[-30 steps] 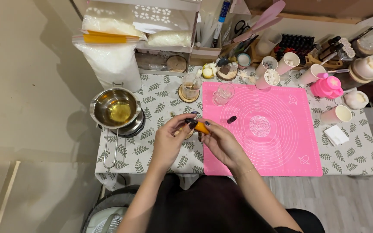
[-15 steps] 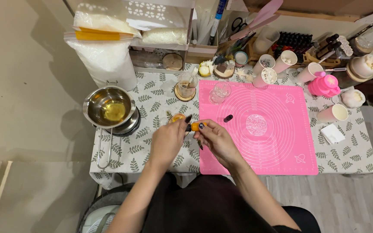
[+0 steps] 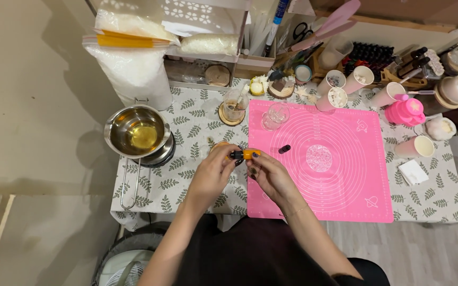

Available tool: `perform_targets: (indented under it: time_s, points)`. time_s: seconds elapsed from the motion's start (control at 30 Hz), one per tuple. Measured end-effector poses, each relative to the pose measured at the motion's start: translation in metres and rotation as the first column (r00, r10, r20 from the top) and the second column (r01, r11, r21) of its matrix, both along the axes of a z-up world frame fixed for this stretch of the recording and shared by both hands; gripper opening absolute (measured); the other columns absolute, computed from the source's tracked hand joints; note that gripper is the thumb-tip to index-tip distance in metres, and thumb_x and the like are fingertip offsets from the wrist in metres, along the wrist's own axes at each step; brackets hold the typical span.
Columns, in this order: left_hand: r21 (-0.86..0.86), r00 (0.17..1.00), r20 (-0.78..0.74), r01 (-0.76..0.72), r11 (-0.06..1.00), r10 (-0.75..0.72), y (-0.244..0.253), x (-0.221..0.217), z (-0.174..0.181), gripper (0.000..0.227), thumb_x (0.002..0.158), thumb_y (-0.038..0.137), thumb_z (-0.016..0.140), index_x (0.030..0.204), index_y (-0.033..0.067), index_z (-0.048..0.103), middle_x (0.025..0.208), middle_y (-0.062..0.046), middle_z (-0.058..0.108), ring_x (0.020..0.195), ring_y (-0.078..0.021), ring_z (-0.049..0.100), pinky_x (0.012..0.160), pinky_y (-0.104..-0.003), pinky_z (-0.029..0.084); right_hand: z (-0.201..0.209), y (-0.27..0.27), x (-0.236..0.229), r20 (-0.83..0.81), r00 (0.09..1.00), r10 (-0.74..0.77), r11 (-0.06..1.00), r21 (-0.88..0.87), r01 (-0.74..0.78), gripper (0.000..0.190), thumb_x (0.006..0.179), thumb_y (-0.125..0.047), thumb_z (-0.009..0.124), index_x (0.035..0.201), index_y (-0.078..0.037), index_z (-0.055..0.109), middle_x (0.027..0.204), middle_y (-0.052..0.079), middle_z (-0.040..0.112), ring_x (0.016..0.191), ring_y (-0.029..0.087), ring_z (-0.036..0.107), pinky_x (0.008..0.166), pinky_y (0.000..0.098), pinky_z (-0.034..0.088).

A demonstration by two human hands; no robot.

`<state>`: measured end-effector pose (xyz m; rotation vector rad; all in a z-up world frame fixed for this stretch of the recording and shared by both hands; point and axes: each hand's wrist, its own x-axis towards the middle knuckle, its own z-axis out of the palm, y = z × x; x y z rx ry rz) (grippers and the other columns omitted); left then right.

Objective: The recorder is selecting and mixing fragrance oils into a beaker to prepare a scented candle mixture.

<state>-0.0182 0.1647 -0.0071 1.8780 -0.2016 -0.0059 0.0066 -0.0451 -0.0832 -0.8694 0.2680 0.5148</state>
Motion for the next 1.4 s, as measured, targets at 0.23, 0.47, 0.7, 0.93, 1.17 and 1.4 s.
perform_targets:
  time_s: [0.23, 0.47, 0.7, 0.93, 1.17, 1.4]
  points:
    - [0.181, 0.986, 0.068, -0.159, 0.971, 0.149, 0.003, 0.010, -0.024, 0.024, 0.105, 0.020, 0.053, 0.112, 0.0004, 0.064, 0.107, -0.016, 0.069, 0.089, -0.0344, 0.069, 0.075, -0.042, 0.053, -0.020, 0.008, 0.007, 0.063, 0.996, 0.070, 0.996, -0.064, -0.066, 0.032, 0.104, -0.016, 0.055, 0.128, 0.003, 0.062, 0.098, 0.005, 0.069, 0.087, 0.010, 0.060, 0.081, 0.0242, 0.049]
    - [0.069, 0.773, -0.513, -0.395, 0.916, 0.372, 0.034, 0.017, 0.008, 0.048, 0.099, 0.040, 0.051, 0.092, -0.0025, 0.072, 0.063, -0.010, 0.066, 0.055, -0.0165, 0.067, 0.052, -0.034, 0.051, -0.053, -0.002, 0.033, 0.147, 0.989, 0.005, 0.988, -0.151, 0.017, 0.026, 0.107, -0.014, 0.055, 0.123, 0.005, 0.063, 0.092, 0.006, 0.069, 0.075, 0.009, 0.057, 0.071, 0.0238, 0.047]
    - [-0.021, 0.829, -0.376, -0.454, 0.891, 0.413, 0.040, -0.006, -0.014, 0.046, 0.099, 0.038, 0.052, 0.087, -0.0028, 0.070, 0.064, -0.004, 0.066, 0.053, -0.0125, 0.064, 0.050, -0.030, 0.049, -0.049, 0.016, 0.038, 0.250, 0.954, 0.169, 0.760, -0.649, 0.036, 0.022, 0.100, -0.011, 0.057, 0.112, 0.003, 0.069, 0.079, 0.003, 0.067, 0.066, 0.008, 0.059, 0.063, 0.0250, 0.050]
    - [-0.019, 0.781, -0.461, -0.484, 0.875, 0.422, 0.042, -0.019, 0.001, 0.046, 0.100, 0.036, 0.053, 0.078, -0.0022, 0.067, 0.054, -0.007, 0.057, 0.049, -0.0119, 0.055, 0.048, -0.030, 0.042, -0.041, 0.032, 0.042, 0.261, 0.918, 0.300, 0.536, -0.842, 0.064, 0.023, 0.096, -0.014, 0.061, 0.113, 0.000, 0.068, 0.072, 0.002, 0.065, 0.063, 0.008, 0.059, 0.061, 0.0254, 0.049]
    - [-0.076, 0.775, -0.450, -0.528, 0.846, 0.443, 0.048, -0.024, 0.005, 0.047, 0.101, 0.037, 0.053, 0.076, -0.0003, 0.065, 0.053, -0.002, 0.053, 0.047, -0.0083, 0.050, 0.046, -0.029, 0.040, -0.029, 0.040, 0.042, 0.305, 0.878, 0.370, 0.422, -0.897, 0.133, 0.022, 0.096, -0.015, 0.062, 0.109, 0.001, 0.067, 0.070, 0.003, 0.061, 0.061, 0.010, 0.053, 0.057, 0.0289, 0.046]
    - [-0.084, 0.789, -0.422, -0.525, 0.847, 0.447, 0.047, -0.027, -0.002, 0.048, 0.103, 0.038, 0.053, 0.075, 0.0005, 0.064, 0.050, -0.001, 0.049, 0.045, -0.0076, 0.044, 0.045, -0.029, 0.035, -0.033, 0.044, 0.044, 0.319, 0.862, 0.393, 0.367, -0.914, 0.171, 0.021, 0.096, -0.015, 0.061, 0.108, 0.002, 0.066, 0.069, 0.004, 0.059, 0.060, 0.012, 0.053, 0.057, 0.0299, 0.046]
